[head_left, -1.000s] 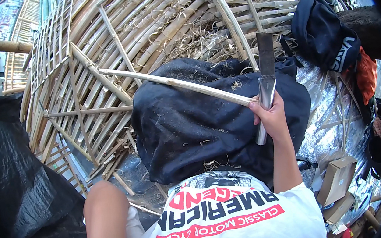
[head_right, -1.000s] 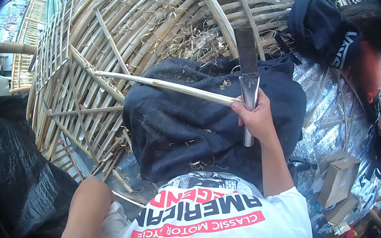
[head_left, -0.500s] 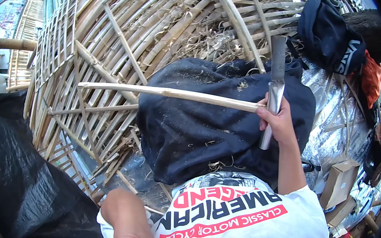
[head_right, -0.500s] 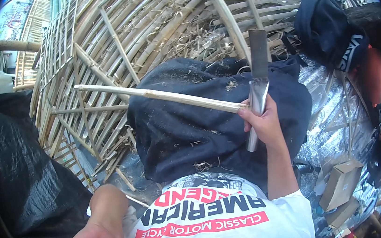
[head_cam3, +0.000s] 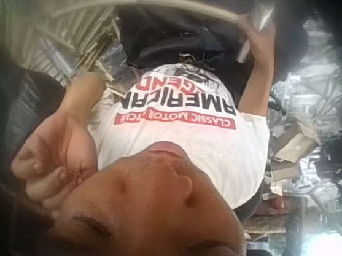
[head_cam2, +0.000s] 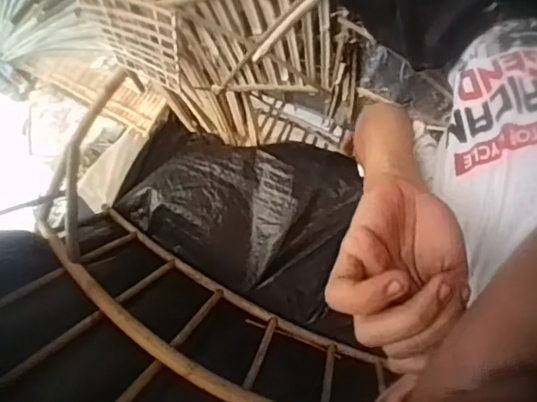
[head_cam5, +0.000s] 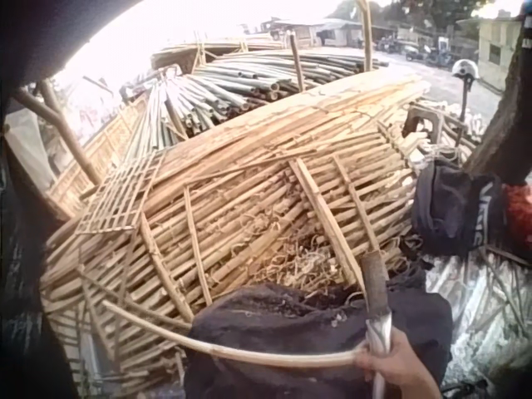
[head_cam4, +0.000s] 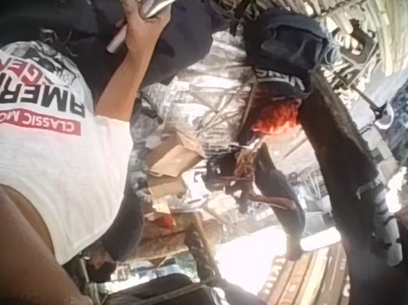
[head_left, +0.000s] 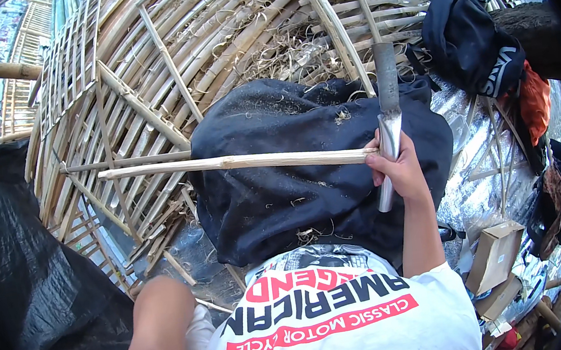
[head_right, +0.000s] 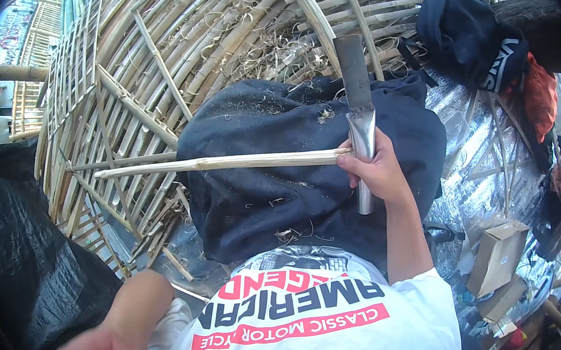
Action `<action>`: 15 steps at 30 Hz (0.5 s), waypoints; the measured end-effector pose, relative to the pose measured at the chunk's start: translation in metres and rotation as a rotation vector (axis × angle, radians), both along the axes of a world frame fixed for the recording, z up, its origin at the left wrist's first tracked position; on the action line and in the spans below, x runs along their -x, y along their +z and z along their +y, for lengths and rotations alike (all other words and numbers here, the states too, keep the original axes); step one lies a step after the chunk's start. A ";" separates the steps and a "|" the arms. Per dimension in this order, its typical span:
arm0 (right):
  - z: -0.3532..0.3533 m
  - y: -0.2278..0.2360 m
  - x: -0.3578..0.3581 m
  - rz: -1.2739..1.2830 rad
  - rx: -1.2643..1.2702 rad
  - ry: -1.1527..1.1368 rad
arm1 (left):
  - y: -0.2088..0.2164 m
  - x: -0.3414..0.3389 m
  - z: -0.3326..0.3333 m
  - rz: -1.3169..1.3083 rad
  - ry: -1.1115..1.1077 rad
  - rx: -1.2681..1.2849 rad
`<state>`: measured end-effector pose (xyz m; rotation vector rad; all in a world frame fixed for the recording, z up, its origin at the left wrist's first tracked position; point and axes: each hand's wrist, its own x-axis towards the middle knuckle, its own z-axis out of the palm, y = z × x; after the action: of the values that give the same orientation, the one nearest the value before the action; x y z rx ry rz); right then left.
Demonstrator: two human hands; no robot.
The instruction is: The person shaves a strip of bamboo with a knife and kemudian weaves it into a circular bamboo framework.
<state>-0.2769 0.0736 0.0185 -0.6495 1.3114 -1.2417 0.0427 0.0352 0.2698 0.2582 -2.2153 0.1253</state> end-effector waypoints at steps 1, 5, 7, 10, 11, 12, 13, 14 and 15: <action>-0.006 0.006 -0.006 -0.019 0.029 0.025 | -0.025 -0.034 0.007 0.225 -0.110 -0.333; -0.014 -0.001 0.005 0.052 0.041 0.085 | -0.108 -0.013 -0.074 -0.304 0.389 -0.676; -0.022 0.004 0.012 0.058 0.065 0.102 | -0.157 -0.041 -0.097 -0.619 0.534 -0.718; -0.037 0.014 0.021 0.111 0.082 0.104 | -0.214 -0.084 -0.107 -0.673 0.557 -0.548; -0.041 0.014 0.024 0.159 0.089 0.097 | -0.221 -0.089 -0.108 -0.759 0.604 -0.790; -0.045 0.014 0.026 0.207 0.098 0.090 | -0.226 -0.092 -0.108 -0.841 0.644 -1.034; -0.051 0.017 0.026 0.210 0.102 0.090 | -0.229 -0.095 -0.105 -0.837 0.644 -1.030; -0.058 0.019 0.023 0.337 0.078 0.030 | -0.232 -0.096 -0.097 -0.790 0.625 -1.042; -0.062 0.020 0.018 0.462 0.053 -0.031 | -0.235 -0.098 -0.090 -0.744 0.606 -1.052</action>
<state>-0.2952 0.0111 0.0387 -0.9986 1.6742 -1.1954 0.1405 -0.0546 0.0351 1.6765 -2.6372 -0.7551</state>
